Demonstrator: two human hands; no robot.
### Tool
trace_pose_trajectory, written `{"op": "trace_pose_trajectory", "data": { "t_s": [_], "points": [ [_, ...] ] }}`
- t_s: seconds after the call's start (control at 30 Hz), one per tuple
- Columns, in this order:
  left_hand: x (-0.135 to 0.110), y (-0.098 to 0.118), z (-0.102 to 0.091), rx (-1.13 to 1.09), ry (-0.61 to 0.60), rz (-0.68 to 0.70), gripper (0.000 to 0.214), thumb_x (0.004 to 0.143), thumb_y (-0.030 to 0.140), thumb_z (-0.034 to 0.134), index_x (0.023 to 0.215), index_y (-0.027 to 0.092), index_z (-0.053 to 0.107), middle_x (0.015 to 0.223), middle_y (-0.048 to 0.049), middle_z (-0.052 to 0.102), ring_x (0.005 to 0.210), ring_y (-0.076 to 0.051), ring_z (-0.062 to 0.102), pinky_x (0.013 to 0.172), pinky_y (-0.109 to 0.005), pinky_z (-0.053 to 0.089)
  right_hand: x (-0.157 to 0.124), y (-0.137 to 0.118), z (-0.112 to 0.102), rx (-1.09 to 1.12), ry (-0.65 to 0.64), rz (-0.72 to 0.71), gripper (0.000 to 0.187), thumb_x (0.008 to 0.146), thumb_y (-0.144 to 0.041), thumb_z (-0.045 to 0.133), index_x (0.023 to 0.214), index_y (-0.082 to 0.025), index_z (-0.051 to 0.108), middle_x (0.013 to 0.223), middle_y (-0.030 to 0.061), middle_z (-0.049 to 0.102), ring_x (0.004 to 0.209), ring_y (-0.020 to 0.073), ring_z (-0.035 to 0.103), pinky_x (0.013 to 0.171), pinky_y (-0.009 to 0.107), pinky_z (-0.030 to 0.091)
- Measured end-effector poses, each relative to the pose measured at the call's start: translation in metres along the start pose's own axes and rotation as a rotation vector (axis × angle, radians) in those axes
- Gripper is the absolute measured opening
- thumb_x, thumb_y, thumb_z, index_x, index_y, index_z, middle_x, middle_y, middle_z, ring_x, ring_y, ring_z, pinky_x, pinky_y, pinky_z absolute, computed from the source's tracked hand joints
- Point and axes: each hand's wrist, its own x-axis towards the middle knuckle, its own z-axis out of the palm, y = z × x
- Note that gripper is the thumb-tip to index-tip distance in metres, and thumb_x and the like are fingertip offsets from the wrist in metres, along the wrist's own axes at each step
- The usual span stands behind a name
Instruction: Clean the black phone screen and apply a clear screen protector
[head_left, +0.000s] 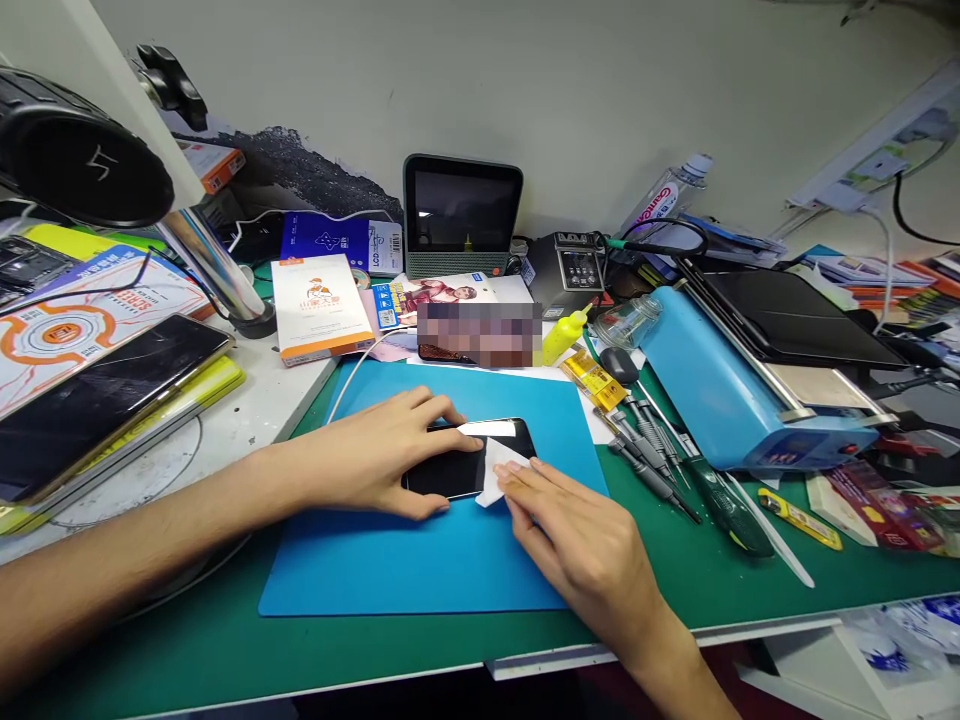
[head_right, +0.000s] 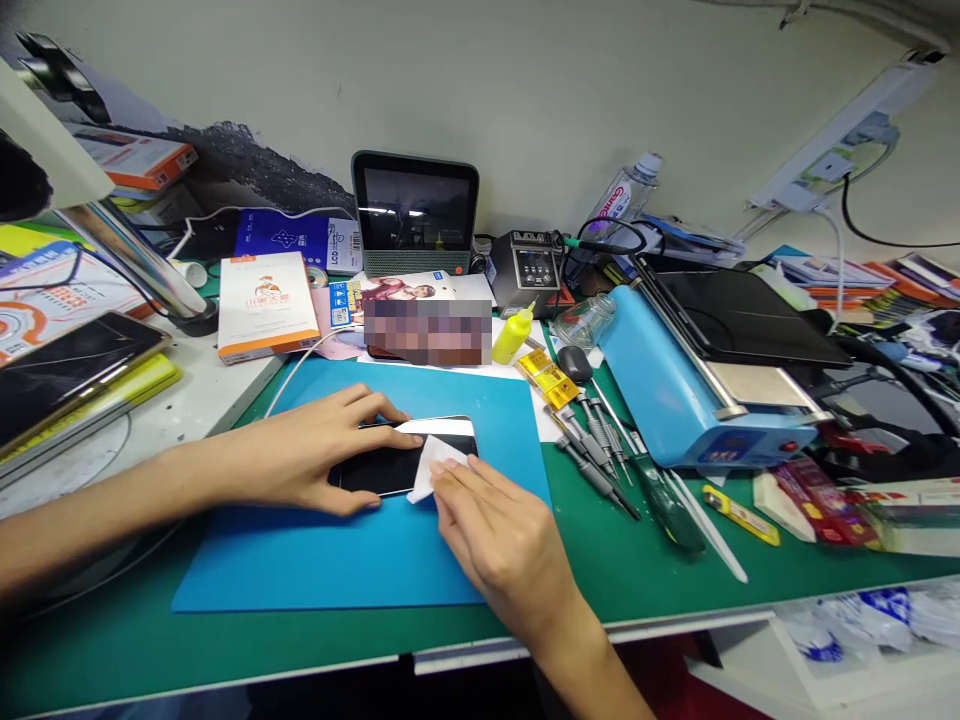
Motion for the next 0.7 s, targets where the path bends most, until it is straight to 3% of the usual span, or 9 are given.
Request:
{"op": "trace_pose_trajectory", "data": {
  "t_s": [0.17,0.43,0.57,0.7],
  "points": [
    [-0.001,0.0,-0.001,0.008,-0.01,-0.005,0.061,0.089,0.044,0.077,0.144,0.026,0.058,0.133,-0.0118,0.059,0.117,-0.033,0.056,0.099,-0.048,0.051,-0.005,0.006,-0.001,-0.07,0.06,0.09,0.021,0.094,-0.004,0.069,0.113,-0.011,0.074,0.108,0.0089,0.083,0.104,0.0213,0.08,0.11,0.034,0.06],
    [0.0,0.0,0.0,0.01,-0.024,-0.017,0.059,0.092,0.046,0.074,0.144,0.026,0.057,0.136,-0.0116,0.058,0.12,-0.033,0.054,0.102,-0.049,0.051,-0.004,-0.006,0.003,0.016,0.023,0.042,0.026,0.093,-0.002,0.069,0.118,-0.008,0.072,0.118,0.0102,0.082,0.11,0.0197,0.078,0.116,0.035,0.055],
    [0.0,0.0,-0.001,0.019,-0.038,-0.016,0.06,0.091,0.045,0.075,0.145,0.026,0.057,0.135,-0.0119,0.058,0.119,-0.034,0.055,0.101,-0.05,0.051,-0.01,0.009,-0.005,0.037,0.036,0.174,0.02,0.095,-0.006,0.069,0.113,-0.015,0.073,0.111,0.005,0.083,0.109,0.0215,0.079,0.111,0.035,0.058],
    [0.0,0.0,-0.001,0.017,-0.035,-0.017,0.059,0.092,0.046,0.074,0.145,0.026,0.057,0.136,-0.012,0.058,0.12,-0.033,0.055,0.101,-0.049,0.051,-0.012,0.019,-0.008,0.086,0.141,0.457,0.01,0.098,-0.017,0.068,0.105,-0.022,0.075,0.098,-0.0002,0.084,0.088,0.0185,0.082,0.082,0.026,0.067]
  ]
}}
